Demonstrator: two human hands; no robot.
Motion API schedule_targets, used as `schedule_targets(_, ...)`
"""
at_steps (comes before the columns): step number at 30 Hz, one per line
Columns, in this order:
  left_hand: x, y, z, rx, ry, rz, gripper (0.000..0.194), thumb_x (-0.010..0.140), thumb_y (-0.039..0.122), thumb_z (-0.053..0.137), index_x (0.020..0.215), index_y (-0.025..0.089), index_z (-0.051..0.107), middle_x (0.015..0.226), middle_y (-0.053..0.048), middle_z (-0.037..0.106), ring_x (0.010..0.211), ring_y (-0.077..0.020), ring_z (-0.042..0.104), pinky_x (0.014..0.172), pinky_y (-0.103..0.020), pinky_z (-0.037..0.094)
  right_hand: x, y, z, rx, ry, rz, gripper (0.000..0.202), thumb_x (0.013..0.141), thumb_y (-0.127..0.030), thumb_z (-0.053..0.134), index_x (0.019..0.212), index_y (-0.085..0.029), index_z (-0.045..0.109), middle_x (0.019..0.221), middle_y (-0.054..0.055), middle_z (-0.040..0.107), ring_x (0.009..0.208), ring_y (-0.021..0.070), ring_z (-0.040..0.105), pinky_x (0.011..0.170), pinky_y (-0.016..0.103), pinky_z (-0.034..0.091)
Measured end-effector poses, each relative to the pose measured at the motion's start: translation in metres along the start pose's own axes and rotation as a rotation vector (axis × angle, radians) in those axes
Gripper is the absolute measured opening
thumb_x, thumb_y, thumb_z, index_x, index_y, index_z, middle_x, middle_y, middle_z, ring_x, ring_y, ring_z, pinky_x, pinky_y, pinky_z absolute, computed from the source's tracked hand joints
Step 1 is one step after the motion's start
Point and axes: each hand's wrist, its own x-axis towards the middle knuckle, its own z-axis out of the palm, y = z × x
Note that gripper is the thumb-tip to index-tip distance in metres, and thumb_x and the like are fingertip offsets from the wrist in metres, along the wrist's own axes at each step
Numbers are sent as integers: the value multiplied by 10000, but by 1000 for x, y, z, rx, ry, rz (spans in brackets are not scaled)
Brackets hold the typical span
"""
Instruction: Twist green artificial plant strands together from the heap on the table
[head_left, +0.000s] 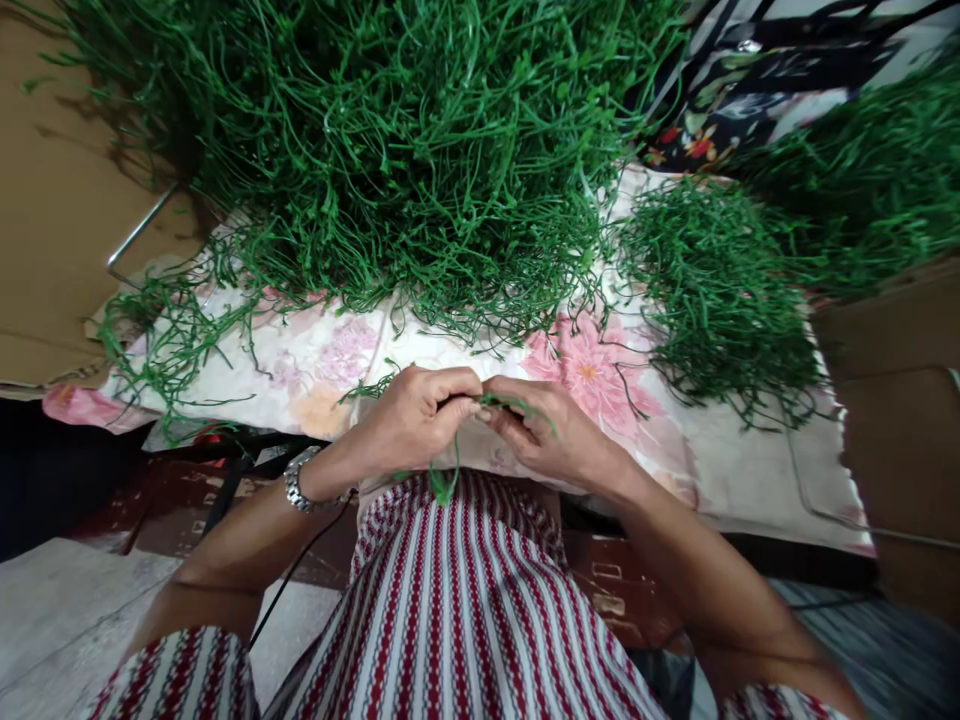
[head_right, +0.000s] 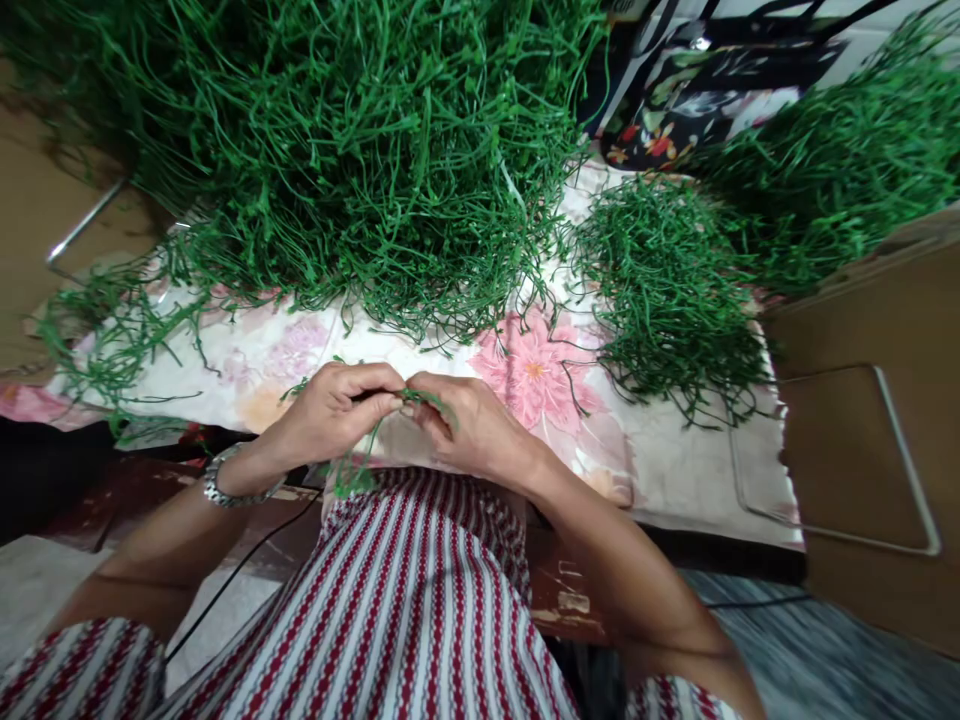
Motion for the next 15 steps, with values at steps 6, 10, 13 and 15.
schedule_targets(6,-19,11,-11,124,-369,347,194,686,2,430,561,150,439,489,46,355,480,-72,332,487,-244,242,-20,-18,-8,15,-181,-260,187,786,-78,365,645,-167,451,540,-24,449,504,81,401,500,218,289)
schedule_targets(10,-28,25,-17,153,-492,445,230,624,-36,373,523,168,343,475,40,310,468,-89,269,477,-265,224,-29,-28,-13,68,-195,-350,180,732,-58,354,679,-159,492,553,-9,479,498,95,390,485,233,291)
schedule_targets(13,-28,31,-19,145,-530,446,229,610,-30,362,532,181,319,480,35,319,472,-102,279,481,-265,232,-31,-31,-16,142,-195,-372,183,724,-39,364,708,-156,504,562,-7,500,498,95,409,479,229,310)
schedule_targets(15,-27,33,-19,136,-557,429,225,601,-16,370,541,192,308,489,30,334,484,-112,295,489,-270,243,-30,-32,-16,189,-213,-366,196,746,-30,369,759,-153,521,582,-3,532,511,94,443,491,225,338)
